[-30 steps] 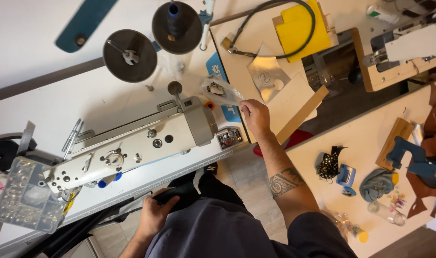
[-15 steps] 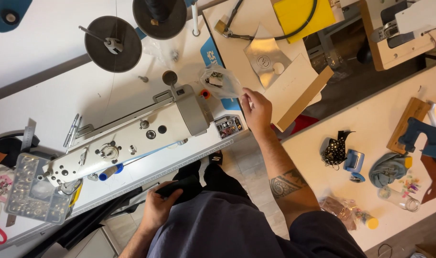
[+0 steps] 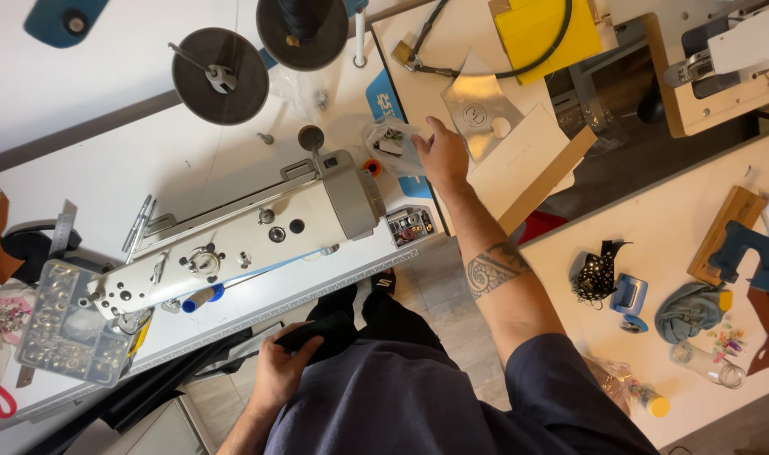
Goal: Sewing a black leather pouch and trimming excess material with scissors in a workshop
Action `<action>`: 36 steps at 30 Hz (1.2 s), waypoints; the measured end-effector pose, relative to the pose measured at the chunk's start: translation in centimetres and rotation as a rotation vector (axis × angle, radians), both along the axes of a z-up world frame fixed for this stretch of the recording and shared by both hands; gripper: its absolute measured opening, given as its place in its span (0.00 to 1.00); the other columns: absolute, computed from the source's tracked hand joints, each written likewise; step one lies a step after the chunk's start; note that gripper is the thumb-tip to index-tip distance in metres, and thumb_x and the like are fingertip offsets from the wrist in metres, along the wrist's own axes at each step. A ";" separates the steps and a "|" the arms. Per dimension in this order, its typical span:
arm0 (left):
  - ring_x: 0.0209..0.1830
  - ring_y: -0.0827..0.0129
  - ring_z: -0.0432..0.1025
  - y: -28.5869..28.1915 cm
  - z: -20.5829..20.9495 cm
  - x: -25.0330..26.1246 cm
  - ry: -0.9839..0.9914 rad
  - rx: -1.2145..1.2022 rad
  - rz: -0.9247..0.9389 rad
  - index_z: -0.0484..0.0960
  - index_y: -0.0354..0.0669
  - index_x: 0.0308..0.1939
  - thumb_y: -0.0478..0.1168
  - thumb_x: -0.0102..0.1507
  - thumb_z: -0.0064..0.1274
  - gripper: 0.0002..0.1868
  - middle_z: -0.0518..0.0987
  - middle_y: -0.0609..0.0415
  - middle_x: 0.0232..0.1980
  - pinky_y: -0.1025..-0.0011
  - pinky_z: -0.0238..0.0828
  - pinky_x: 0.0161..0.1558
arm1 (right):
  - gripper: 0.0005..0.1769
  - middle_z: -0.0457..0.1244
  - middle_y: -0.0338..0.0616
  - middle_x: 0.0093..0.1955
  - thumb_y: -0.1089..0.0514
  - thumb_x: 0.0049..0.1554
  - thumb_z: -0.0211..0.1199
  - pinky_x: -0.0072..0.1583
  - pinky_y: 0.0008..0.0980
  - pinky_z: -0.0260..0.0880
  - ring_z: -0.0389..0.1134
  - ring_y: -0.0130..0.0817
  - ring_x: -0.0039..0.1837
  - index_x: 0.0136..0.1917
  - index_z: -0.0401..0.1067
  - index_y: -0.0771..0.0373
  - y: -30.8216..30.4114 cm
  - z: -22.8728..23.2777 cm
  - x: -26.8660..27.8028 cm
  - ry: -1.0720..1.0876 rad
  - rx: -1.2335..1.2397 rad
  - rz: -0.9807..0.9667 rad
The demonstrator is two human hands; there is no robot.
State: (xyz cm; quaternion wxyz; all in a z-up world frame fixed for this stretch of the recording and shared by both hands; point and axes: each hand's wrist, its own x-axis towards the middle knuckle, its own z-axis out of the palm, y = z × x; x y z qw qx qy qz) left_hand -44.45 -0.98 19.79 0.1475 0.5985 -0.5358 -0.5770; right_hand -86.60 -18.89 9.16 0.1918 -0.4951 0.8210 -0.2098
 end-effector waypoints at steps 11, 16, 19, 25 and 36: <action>0.37 0.76 0.81 -1.1 0.8 0.2 0.028 0.026 -0.013 0.90 0.42 0.43 0.41 0.57 0.66 0.12 0.90 0.57 0.38 0.76 0.78 0.42 | 0.16 0.72 0.46 0.48 0.48 0.60 0.65 0.41 0.38 0.74 0.74 0.40 0.47 0.51 0.77 0.64 -1.6 1.7 0.5 0.124 -0.075 0.067; 0.35 0.79 0.78 -1.9 0.6 0.0 0.084 -0.029 -0.072 0.90 0.42 0.42 0.39 0.57 0.65 0.10 0.90 0.60 0.35 0.77 0.76 0.40 | 0.45 0.61 0.56 0.59 0.31 0.51 0.74 0.44 0.44 0.76 0.65 0.48 0.58 0.70 0.65 0.59 -1.8 0.7 0.4 0.374 0.218 0.121; 0.40 0.74 0.83 -1.6 0.7 0.4 0.045 0.045 -0.016 0.90 0.42 0.44 0.41 0.56 0.67 0.14 0.91 0.55 0.41 0.75 0.80 0.47 | 0.12 0.63 0.47 0.43 0.56 0.61 0.62 0.36 0.39 0.69 0.66 0.41 0.39 0.37 0.74 0.62 -0.6 -1.8 -0.3 0.239 0.028 0.085; 0.35 0.78 0.77 -2.3 0.9 0.1 0.089 0.100 -0.041 0.89 0.40 0.44 0.39 0.57 0.67 0.12 0.87 0.58 0.34 0.77 0.74 0.39 | 0.18 0.59 0.49 0.33 0.61 0.65 0.53 0.37 0.43 0.53 0.59 0.40 0.36 0.32 0.61 0.66 2.0 2.7 -0.2 -0.001 -0.202 0.107; 0.24 0.59 0.80 -5.2 3.8 -5.7 0.332 0.004 -0.165 0.91 0.41 0.47 0.32 0.59 0.62 0.12 0.86 0.40 0.29 0.65 0.75 0.34 | 0.18 0.58 0.57 0.32 0.56 0.69 0.53 0.41 0.46 0.67 0.66 0.59 0.37 0.38 0.65 0.63 17.0 14.3 0.0 0.019 -0.350 -0.038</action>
